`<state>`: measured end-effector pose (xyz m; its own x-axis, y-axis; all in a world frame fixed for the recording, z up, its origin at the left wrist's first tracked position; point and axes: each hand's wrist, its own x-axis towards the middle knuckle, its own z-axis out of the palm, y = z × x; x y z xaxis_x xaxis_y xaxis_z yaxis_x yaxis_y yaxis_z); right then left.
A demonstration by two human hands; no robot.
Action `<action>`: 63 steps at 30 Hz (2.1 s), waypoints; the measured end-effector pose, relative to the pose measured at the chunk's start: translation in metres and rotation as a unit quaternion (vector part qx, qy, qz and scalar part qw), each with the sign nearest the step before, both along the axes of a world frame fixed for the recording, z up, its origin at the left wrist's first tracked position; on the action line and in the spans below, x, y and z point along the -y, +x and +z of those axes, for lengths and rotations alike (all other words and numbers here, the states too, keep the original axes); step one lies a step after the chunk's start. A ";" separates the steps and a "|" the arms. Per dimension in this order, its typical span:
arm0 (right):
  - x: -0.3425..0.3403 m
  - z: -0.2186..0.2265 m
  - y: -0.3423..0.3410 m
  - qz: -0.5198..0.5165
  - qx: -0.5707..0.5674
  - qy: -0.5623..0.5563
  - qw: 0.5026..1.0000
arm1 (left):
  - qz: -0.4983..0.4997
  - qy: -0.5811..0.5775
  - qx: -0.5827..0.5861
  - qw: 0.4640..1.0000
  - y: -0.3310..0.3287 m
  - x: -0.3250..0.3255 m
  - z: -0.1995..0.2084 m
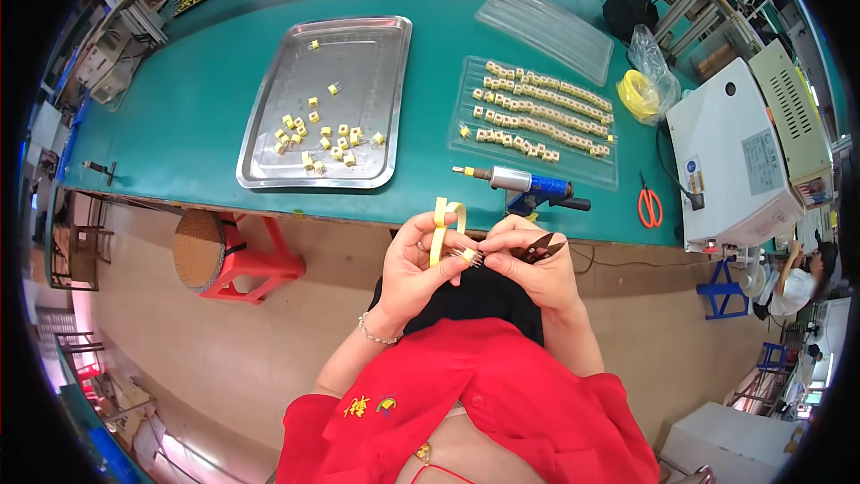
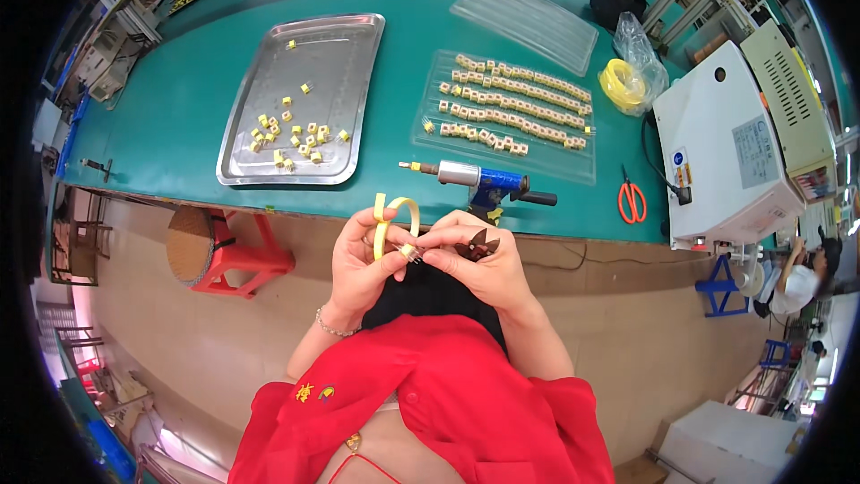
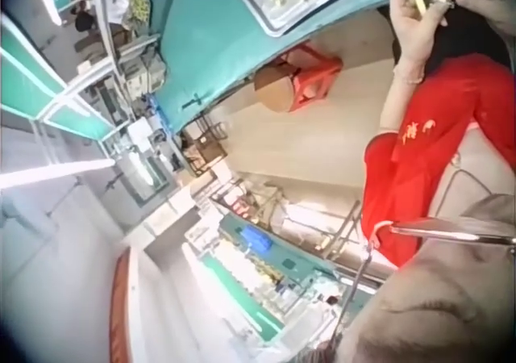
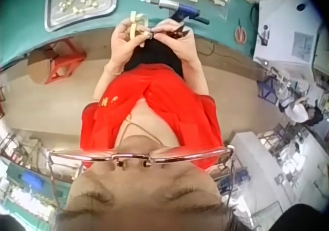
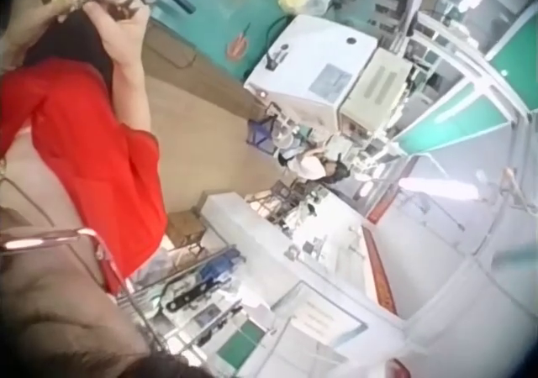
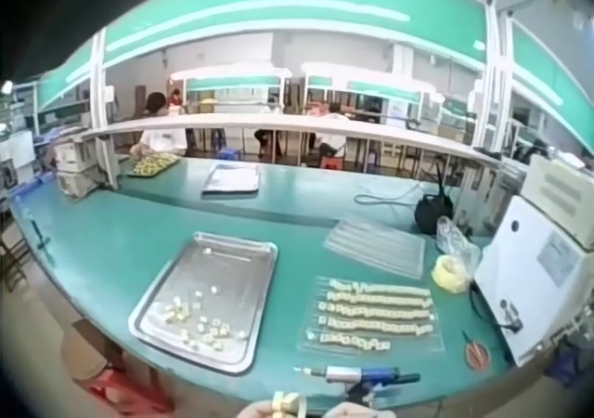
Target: The person wraps yellow tape around a transformer by hand, cuts the tape using shears, and places the transformer into a plastic tray, repeating the process for a second transformer.
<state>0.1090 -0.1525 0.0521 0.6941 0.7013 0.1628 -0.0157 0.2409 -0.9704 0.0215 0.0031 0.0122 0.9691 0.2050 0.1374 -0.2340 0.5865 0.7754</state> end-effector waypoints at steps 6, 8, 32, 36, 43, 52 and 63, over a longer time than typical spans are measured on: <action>-0.002 0.000 0.000 0.007 0.011 -0.010 1.000 | -0.009 0.024 0.004 1.000 -0.002 -0.001 0.000; -0.002 0.000 0.000 0.009 -0.003 -0.021 1.000 | -0.017 0.062 0.006 0.998 -0.003 -0.002 0.002; -0.002 -0.004 -0.011 -0.013 -0.198 -0.036 0.979 | 0.159 0.384 0.072 0.907 -0.008 -0.002 0.001; -0.003 -0.002 -0.013 -0.025 -0.175 -0.042 0.983 | 0.170 0.421 0.097 0.886 -0.009 -0.002 0.001; -0.002 -0.001 -0.013 -0.033 -0.120 -0.062 0.990 | 0.194 0.456 0.125 0.859 -0.006 -0.001 0.007; -0.008 -0.001 -0.019 -0.054 -0.134 -0.040 0.989 | 0.207 0.507 0.149 0.824 -0.004 -0.002 0.009; -0.009 -0.006 -0.016 -0.051 -0.118 -0.046 0.991 | 0.193 0.526 0.134 0.817 -0.006 -0.003 0.005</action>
<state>0.0926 -0.1439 0.0465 0.7733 0.6296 -0.0745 -0.2251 0.1627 -0.9607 0.0154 0.0061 0.0170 0.7667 0.1193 0.6308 -0.4882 -0.5296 0.6936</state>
